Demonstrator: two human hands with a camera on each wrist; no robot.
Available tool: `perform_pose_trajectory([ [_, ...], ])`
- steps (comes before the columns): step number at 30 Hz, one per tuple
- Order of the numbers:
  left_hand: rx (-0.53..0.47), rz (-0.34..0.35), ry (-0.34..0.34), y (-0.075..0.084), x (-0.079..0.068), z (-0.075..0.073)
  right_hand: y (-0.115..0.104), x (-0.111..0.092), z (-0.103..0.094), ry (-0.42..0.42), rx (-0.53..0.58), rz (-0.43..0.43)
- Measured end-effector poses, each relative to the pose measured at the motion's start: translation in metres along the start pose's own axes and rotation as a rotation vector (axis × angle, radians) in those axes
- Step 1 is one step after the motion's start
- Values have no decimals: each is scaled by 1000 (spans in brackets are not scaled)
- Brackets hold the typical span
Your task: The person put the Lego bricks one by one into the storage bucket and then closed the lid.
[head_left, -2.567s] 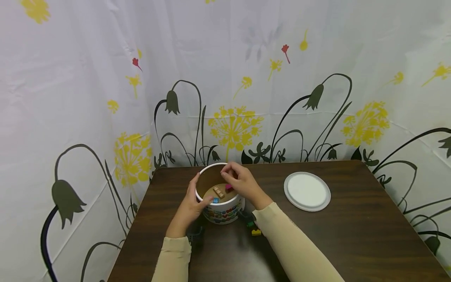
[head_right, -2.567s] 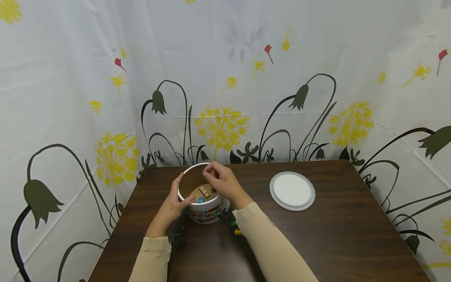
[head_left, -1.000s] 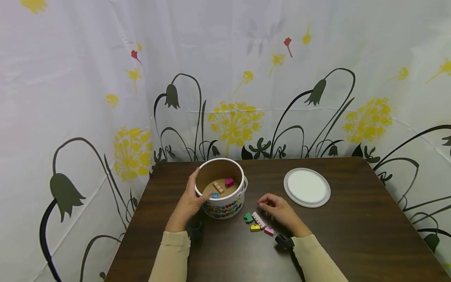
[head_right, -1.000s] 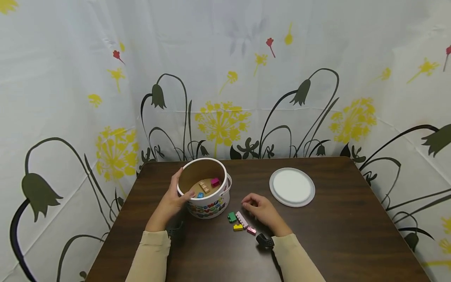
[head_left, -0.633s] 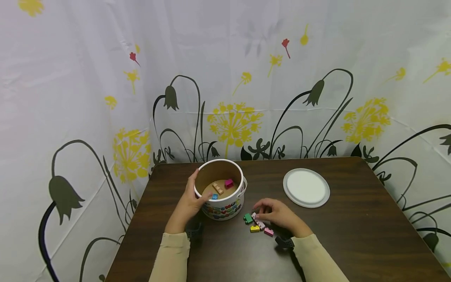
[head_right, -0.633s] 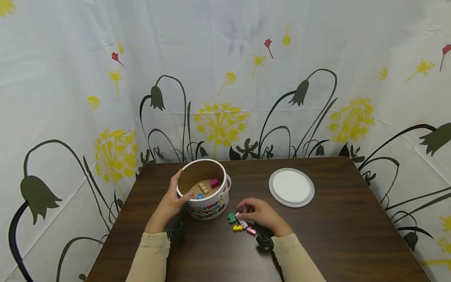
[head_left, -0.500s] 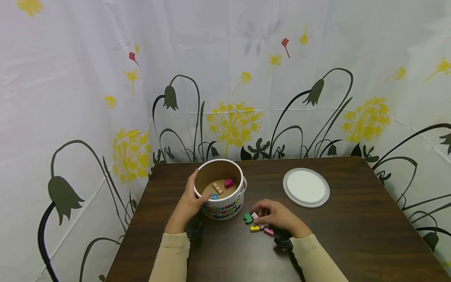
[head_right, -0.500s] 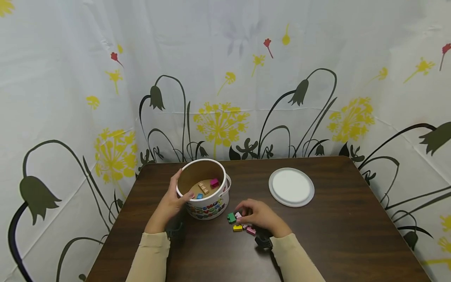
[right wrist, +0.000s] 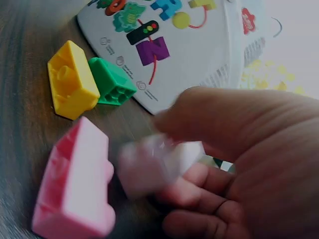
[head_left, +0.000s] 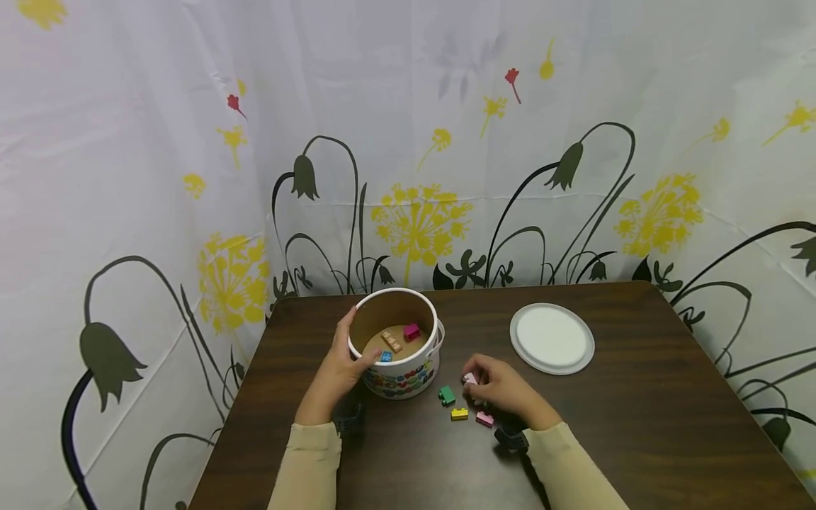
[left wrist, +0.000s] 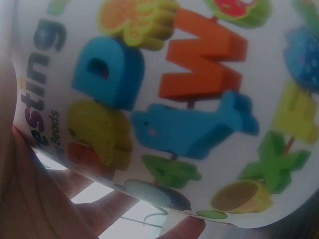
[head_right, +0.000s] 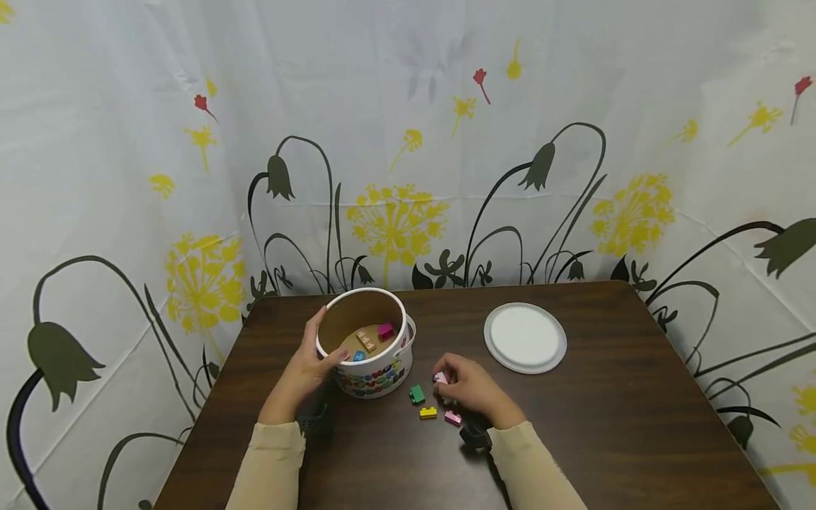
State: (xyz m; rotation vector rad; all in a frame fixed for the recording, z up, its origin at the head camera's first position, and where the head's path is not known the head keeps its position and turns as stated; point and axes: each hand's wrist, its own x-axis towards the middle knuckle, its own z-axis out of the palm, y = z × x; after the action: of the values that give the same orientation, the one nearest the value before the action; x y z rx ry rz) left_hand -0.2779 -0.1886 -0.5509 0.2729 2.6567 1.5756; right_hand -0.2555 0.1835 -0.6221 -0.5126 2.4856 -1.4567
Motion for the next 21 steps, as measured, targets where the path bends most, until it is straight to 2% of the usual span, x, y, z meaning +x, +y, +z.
perform_pose_trajectory([
  [4, 0, 0, -6, -1, 0, -1, 6, 0, -5, 53, 194, 60],
  [9, -3, 14, 0, -1, 0, -1, 14, 3, -11, 94, 383, 61],
  [15, 3, 11, 0, 1, -1, -2, 20, 6, -17, 145, 674, 79],
  [18, 8, 8, -5, 2, -1, -2, 22, 5, -17, 164, 749, 80],
  [21, -1, 4, -12, 2, -2, -2, 24, 4, -17, 179, 774, 90],
])
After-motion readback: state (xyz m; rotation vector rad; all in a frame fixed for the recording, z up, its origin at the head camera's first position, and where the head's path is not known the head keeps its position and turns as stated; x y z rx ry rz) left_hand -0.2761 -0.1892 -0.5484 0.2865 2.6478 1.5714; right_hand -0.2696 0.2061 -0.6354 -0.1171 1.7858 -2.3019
